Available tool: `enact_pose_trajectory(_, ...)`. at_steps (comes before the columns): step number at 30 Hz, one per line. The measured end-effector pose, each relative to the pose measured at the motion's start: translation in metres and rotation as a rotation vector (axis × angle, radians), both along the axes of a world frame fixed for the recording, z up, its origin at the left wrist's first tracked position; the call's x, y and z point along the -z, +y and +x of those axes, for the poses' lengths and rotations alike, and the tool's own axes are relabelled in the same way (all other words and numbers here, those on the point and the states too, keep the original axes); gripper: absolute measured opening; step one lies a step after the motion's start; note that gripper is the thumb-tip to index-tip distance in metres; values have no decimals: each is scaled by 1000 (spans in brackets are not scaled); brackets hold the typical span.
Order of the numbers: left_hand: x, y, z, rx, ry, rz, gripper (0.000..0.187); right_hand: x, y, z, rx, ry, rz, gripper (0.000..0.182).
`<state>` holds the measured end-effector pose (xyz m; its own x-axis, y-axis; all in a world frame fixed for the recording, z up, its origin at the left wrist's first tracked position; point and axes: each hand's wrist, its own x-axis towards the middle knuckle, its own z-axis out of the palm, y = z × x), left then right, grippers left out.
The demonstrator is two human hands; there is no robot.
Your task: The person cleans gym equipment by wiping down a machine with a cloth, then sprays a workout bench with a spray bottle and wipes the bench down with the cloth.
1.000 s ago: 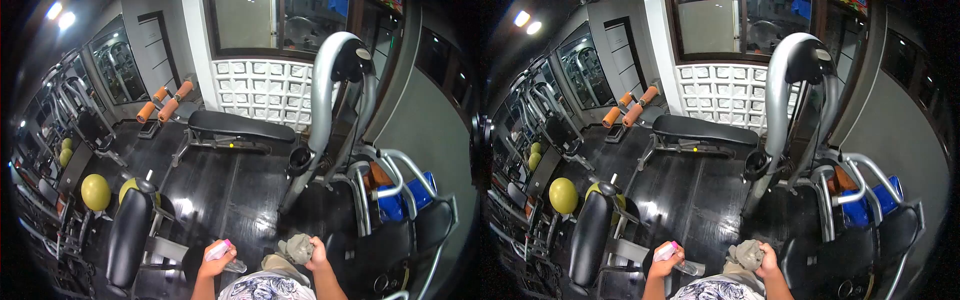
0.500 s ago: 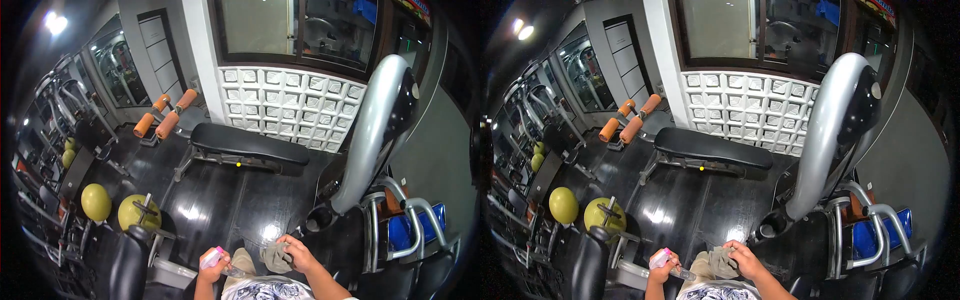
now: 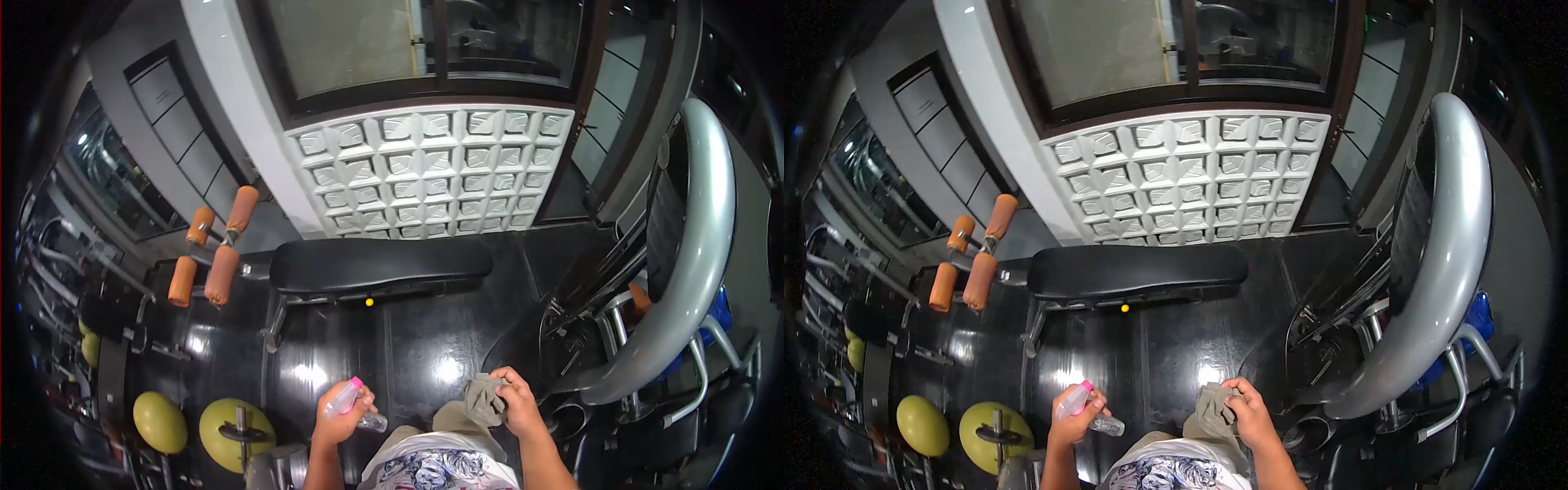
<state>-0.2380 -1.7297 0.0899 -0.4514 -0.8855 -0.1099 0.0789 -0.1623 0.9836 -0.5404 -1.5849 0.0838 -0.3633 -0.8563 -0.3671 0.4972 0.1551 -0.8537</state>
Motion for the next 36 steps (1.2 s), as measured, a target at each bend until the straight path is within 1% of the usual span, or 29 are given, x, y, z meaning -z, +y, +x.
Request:
enact_pose_trajectory(3, -3, -52, -38, 39, 16, -24, 14, 11, -30, -20, 85, -48, 27, 23)
enact_pose_trajectory(6, 8, -96, -74, 78, -28, -92, 11, 14, -66, -42, 208, -56, 13, 28)
enact_pose_trajectory(9, 9, -126, -105, 88, -102, -70, 10, 44, -94, -73, 289, -324, -8, 37)
enact_pose_trajectory(10, 14, -138, -115, 102, -119, -63, 10, 50, -104, -84, 269, -393, -20, 43)
enact_pose_trajectory(12, 30, -162, -132, 150, -137, -70, 11, 45, -123, -99, 310, -481, 15, 44)
enact_pose_trajectory(15, 39, -188, -156, 160, -9, 32, 11, 54, -150, -118, 340, -564, 52, 50)
enact_pose_trajectory(17, 46, -210, -168, 188, -82, 42, 11, 49, -174, -132, 334, -614, 68, 54)
enact_pose_trajectory(18, 48, -220, -177, 186, -108, 58, 12, 56, -181, -139, 313, -667, 3, 45)
enact_pose_trajectory(21, 64, -255, -200, 204, -115, 103, 12, 68, -209, -154, 278, -430, 35, 35)
enact_pose_trajectory(22, 70, -268, -208, 214, -107, 119, 12, 64, -223, -163, 232, -400, 90, 37)
enact_pose_trajectory(25, 84, -312, -237, 274, -202, 112, 12, 84, -259, -187, 224, -448, 106, 36)
enact_pose_trajectory(26, 90, -327, -248, 273, -181, 124, 13, 94, -271, -196, 240, -465, 124, 38)
enact_pose_trajectory(28, 107, -360, -269, 274, -138, 152, 16, 105, -300, -209, 272, -584, 103, 39)
enact_pose_trajectory(30, 126, -394, -287, 276, -196, 162, 18, 106, -328, -227, 257, -673, 121, 40)
enact_pose_trajectory(33, 166, -441, -318, 310, -220, 143, 21, 133, -363, -248, 214, -656, 201, 38)
enact_pose_trajectory(34, 180, -459, -329, 333, -216, 128, 22, 146, -376, -252, 245, -608, 218, 37)
enact_pose_trajectory(36, 210, -487, -347, 410, -269, 84, 22, 182, -393, -263, 288, -608, 269, 39)
